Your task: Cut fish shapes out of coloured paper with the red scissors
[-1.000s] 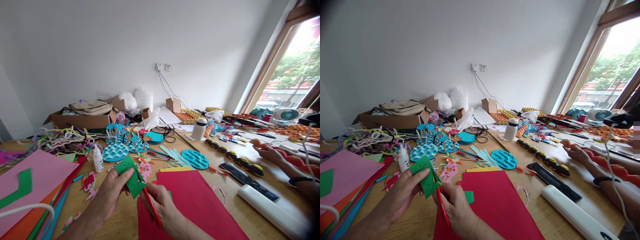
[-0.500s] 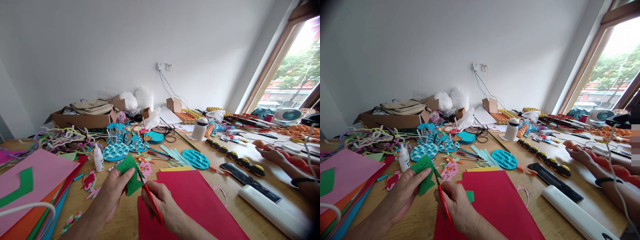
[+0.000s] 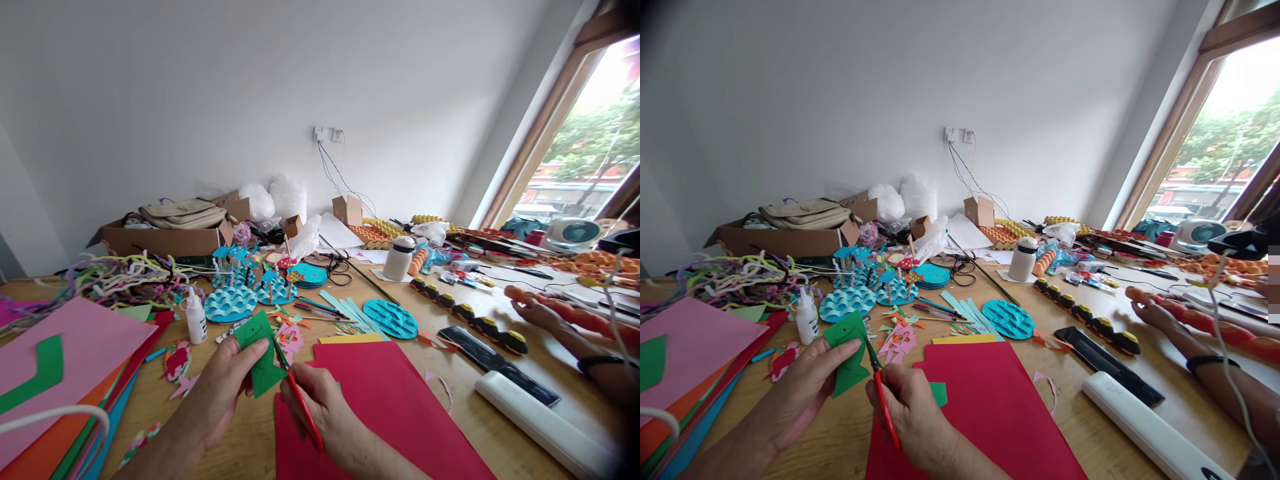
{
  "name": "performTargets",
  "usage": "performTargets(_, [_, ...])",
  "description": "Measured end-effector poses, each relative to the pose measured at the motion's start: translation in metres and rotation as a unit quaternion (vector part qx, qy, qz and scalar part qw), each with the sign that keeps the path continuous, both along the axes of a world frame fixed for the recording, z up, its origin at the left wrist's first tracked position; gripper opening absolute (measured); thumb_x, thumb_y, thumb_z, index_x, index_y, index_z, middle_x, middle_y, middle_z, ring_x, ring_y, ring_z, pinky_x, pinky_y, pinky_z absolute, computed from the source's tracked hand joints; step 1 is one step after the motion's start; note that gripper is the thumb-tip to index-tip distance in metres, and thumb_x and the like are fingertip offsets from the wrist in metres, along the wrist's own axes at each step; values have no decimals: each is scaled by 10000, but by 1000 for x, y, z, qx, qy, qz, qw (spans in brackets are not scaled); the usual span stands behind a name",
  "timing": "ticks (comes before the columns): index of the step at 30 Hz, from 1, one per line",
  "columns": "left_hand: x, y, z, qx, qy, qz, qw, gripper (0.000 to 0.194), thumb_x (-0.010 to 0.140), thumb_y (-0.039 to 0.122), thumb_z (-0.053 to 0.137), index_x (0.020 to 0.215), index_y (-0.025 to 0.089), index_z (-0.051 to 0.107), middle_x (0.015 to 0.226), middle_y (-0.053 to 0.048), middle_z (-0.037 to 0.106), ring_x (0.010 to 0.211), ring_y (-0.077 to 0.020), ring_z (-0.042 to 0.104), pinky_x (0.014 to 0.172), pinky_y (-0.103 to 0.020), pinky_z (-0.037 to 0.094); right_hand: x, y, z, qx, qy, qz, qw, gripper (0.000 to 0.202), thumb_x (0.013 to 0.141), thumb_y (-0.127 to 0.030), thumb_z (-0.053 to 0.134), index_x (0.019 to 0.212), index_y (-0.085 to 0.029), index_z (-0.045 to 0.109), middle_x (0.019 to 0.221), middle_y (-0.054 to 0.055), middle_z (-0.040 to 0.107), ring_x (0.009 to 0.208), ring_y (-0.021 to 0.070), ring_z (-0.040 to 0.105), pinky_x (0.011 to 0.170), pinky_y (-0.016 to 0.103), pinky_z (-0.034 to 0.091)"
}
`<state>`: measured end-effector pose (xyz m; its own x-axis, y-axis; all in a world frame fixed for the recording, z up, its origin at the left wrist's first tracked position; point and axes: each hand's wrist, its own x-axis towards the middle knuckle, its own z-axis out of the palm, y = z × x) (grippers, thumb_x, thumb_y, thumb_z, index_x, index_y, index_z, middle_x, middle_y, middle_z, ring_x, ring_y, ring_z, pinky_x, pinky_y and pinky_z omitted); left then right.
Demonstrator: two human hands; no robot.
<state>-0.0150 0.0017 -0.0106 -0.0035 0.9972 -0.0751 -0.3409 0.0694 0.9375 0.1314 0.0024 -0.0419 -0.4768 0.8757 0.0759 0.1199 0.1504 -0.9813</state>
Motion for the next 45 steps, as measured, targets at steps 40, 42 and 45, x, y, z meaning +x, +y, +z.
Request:
performTargets(40, [-3, 0, 2, -5, 49, -26, 998, 192, 633, 350, 681, 647, 201, 561, 518, 66, 547, 493, -91, 455, 524, -201, 414, -1, -5, 9, -14, 24, -6, 1000, 224, 736, -185, 400, 524, -198, 329, 430, -91, 292, 372, 43, 279, 351, 160, 200])
performTargets(42, [-3, -1, 2, -5, 47, -28, 998, 193, 632, 351, 682, 647, 201, 561, 510, 68, 542, 485, -89, 448, 518, -200, 413, -2, -4, 8, -15, 31, -4, 999, 224, 737, -194, 400, 525, -197, 329, 434, -91, 285, 376, 43, 267, 357, 166, 194])
performTargets(45, [-3, -1, 3, -7, 40, -26, 999, 186, 635, 342, 686, 650, 204, 561, 497, 73, 541, 473, -85, 443, 499, -191, 401, -1, -4, 7, -12, 30, 0, 999, 232, 746, -213, 411, 526, -193, 339, 443, -88, 283, 388, 45, 260, 368, 172, 191])
